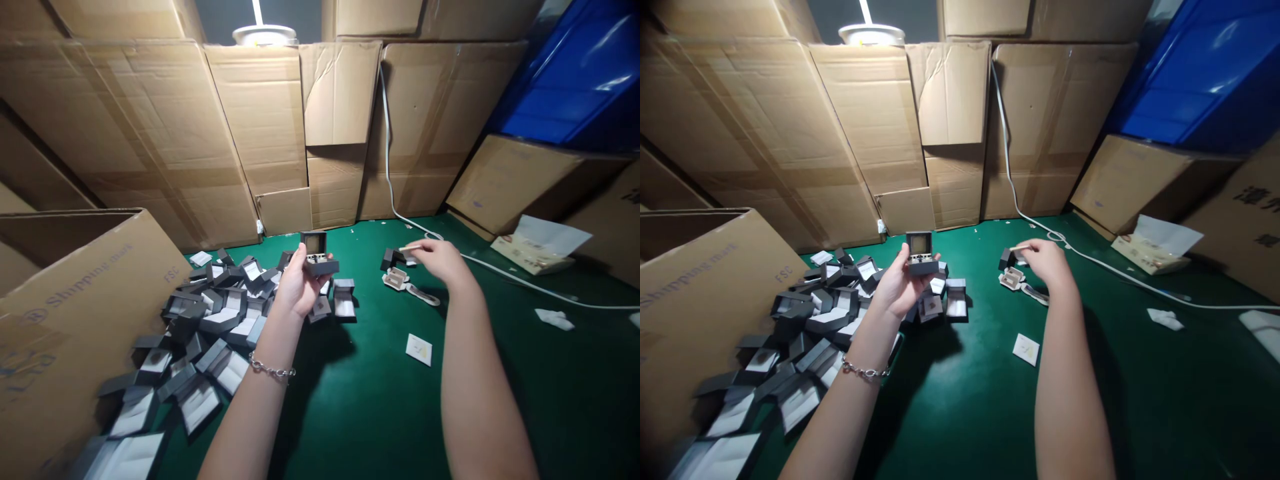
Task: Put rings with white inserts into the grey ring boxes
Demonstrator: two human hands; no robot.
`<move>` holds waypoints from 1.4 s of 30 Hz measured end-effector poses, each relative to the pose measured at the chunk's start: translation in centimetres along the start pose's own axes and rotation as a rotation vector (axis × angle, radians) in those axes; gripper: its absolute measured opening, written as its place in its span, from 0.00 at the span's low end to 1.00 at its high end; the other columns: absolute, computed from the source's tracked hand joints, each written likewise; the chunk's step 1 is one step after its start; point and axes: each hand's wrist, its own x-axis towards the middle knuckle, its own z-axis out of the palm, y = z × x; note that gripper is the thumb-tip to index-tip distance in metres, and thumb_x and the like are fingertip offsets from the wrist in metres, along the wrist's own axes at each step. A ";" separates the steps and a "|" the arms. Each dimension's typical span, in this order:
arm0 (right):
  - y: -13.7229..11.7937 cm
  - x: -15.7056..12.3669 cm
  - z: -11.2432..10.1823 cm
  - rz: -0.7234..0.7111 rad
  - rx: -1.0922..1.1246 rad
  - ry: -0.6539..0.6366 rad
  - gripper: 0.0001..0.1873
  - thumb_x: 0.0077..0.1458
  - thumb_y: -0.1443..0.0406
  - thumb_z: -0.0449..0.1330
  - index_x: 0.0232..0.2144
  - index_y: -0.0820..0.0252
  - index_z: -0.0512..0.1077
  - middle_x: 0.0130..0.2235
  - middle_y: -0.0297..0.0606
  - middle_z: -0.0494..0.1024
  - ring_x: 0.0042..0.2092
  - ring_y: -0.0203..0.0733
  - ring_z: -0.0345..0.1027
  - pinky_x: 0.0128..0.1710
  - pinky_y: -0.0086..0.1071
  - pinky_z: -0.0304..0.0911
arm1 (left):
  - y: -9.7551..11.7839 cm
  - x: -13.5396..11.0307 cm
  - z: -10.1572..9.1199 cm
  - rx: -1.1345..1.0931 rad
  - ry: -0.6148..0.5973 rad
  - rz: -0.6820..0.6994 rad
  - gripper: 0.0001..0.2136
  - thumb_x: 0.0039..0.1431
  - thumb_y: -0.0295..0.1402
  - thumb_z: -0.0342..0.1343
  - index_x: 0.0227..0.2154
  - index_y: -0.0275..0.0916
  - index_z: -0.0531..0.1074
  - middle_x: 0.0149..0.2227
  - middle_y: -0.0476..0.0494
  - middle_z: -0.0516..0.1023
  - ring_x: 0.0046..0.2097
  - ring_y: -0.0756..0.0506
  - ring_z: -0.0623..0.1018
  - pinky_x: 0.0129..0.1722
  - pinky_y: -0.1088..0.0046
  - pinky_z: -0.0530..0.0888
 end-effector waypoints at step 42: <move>-9.0 -5.8 8.8 -0.252 0.610 -0.255 0.39 0.27 0.48 0.66 0.39 0.70 0.65 0.36 0.37 0.68 0.30 0.21 0.57 0.28 0.14 0.54 | -2.5 1.1 -1.8 0.350 -0.394 0.373 0.21 0.45 0.22 0.59 0.44 0.34 0.63 0.41 0.41 0.67 0.45 0.35 0.70 0.40 0.68 0.76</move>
